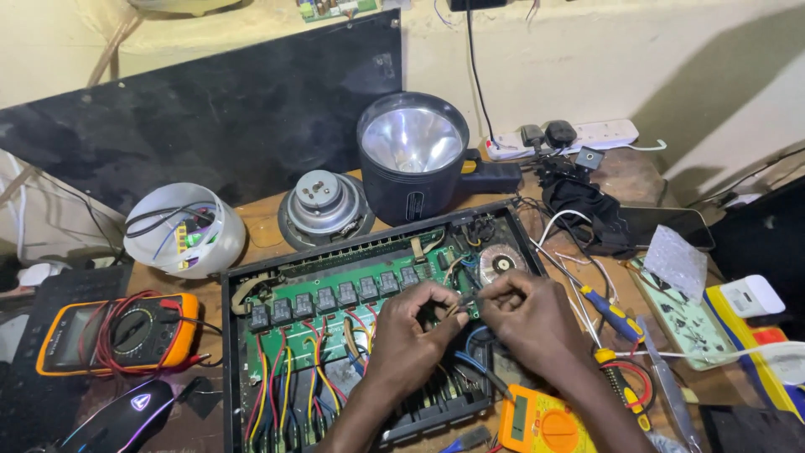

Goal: Repairing an electronic device by connecting wires to a circuit board and using diagnostic tools.

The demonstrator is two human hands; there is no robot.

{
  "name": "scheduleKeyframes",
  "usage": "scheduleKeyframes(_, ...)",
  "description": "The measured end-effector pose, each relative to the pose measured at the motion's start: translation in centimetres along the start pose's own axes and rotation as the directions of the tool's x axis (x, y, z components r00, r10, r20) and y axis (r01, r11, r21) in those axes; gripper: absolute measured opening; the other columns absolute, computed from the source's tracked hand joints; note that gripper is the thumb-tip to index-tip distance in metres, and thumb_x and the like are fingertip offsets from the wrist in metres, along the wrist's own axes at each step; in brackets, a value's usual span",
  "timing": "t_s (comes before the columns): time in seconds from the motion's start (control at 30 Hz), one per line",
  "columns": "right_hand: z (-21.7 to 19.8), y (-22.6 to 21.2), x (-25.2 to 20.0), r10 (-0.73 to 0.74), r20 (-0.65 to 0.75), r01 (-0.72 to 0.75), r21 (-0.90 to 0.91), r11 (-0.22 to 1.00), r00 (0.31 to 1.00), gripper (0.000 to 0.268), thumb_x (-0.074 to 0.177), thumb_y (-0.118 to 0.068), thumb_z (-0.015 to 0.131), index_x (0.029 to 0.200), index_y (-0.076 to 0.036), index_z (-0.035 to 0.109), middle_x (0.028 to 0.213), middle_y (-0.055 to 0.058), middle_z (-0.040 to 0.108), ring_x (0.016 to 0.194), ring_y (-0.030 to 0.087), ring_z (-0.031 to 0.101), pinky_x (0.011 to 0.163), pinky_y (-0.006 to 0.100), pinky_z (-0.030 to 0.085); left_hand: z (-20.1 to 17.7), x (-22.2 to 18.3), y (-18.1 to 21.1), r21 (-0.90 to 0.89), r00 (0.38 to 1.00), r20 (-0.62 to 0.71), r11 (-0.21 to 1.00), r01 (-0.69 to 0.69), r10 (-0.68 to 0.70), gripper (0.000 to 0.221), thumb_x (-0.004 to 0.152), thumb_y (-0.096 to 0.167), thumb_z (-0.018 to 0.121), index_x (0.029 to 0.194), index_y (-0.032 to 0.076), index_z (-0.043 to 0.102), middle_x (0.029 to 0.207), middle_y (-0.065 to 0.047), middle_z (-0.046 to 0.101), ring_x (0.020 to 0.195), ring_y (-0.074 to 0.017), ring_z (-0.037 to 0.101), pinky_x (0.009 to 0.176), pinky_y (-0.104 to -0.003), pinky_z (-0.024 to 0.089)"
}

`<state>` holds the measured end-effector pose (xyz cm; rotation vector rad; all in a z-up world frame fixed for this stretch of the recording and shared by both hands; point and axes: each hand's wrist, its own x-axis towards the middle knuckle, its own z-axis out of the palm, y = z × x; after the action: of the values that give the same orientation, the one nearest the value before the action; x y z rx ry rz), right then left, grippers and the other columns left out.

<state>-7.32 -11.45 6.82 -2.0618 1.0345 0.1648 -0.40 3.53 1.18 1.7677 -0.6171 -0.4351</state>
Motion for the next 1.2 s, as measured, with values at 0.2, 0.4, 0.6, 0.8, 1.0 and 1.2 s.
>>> scheduleKeyframes(0.2,-2.0,-0.2,-1.4,0.014,-0.180,0.018,0.177,0.984,0.984,0.020,0.080,-0.006,0.077,0.096,-0.019,0.077,0.082,0.003,0.075,0.068,0.015,0.061,0.056,0.030,0.044,0.3,0.4,-0.8,-0.003,0.966,-0.105,0.971,-0.239,0.237,0.011,0.080,0.015,0.076,0.083,0.018,0.066,0.105,-0.002,0.075,0.098,-0.0192,0.068,0.079,-0.036,0.049)
scheduleKeyframes(0.4,-1.6,1.6,0.9,-0.048,-0.227,0.139,0.403,0.905,0.973,0.042,0.085,-0.007,0.075,0.124,-0.013,0.060,0.086,0.011,0.073,0.069,0.019,0.057,0.063,0.034,0.044,1.0,0.1,-1.3,0.046,0.979,-0.084,0.982,-0.181,0.184,0.012,0.083,0.031,0.070,0.092,0.023,0.072,0.146,-0.004,0.058,0.128,-0.0284,0.060,0.098,-0.057,0.047)
scheduleKeyframes(0.6,-0.6,0.7,4.3,-0.293,-0.332,0.318,0.021,0.948,0.897,0.039,0.082,-0.020,0.061,0.118,-0.011,0.074,0.074,0.006,0.070,0.063,0.020,0.063,0.063,0.038,0.047,1.1,0.4,-2.1,0.185,0.899,-0.062,0.890,-0.417,0.434,0.028,0.097,0.037,0.059,0.115,0.018,0.071,0.140,-0.009,0.068,0.117,-0.0322,0.064,0.095,-0.053,0.047)
scheduleKeyframes(0.8,0.6,-0.1,8.5,-0.510,-0.271,0.443,-0.272,0.854,0.816,0.039,0.084,-0.016,0.056,0.116,-0.017,0.078,0.098,0.007,0.078,0.077,0.026,0.071,0.065,0.044,0.053,0.7,0.4,-1.9,0.263,0.897,0.014,0.864,-0.430,0.442,0.030,0.102,0.033,0.054,0.118,0.017,0.074,0.143,-0.005,0.066,0.119,-0.0308,0.061,0.092,-0.049,0.043)
scheduleKeyframes(1.0,0.5,0.5,9.1,-0.579,-0.201,0.497,-0.343,0.797,0.790,0.037,0.085,-0.016,0.053,0.111,-0.024,0.079,0.105,0.004,0.080,0.071,0.023,0.062,0.061,0.044,0.049,0.6,0.3,-1.6,0.275,0.907,0.033,0.869,-0.412,0.419,0.031,0.105,0.033,0.049,0.119,0.017,0.072,0.148,-0.004,0.061,0.125,-0.0346,0.057,0.099,-0.053,0.040)
scheduleKeyframes(1.2,0.4,1.1,9.5,-0.605,-0.087,0.512,-0.447,0.734,0.791,0.040,0.089,-0.022,0.052,0.122,-0.021,0.074,0.131,0.008,0.071,0.118,0.036,0.064,0.083,0.055,0.053,0.9,0.4,-2.0,0.285,0.899,0.018,0.860,-0.423,0.437,0.032,0.105,0.033,0.048,0.119,0.016,0.071,0.148,-0.004,0.061,0.124,-0.0340,0.059,0.098,-0.054,0.042)
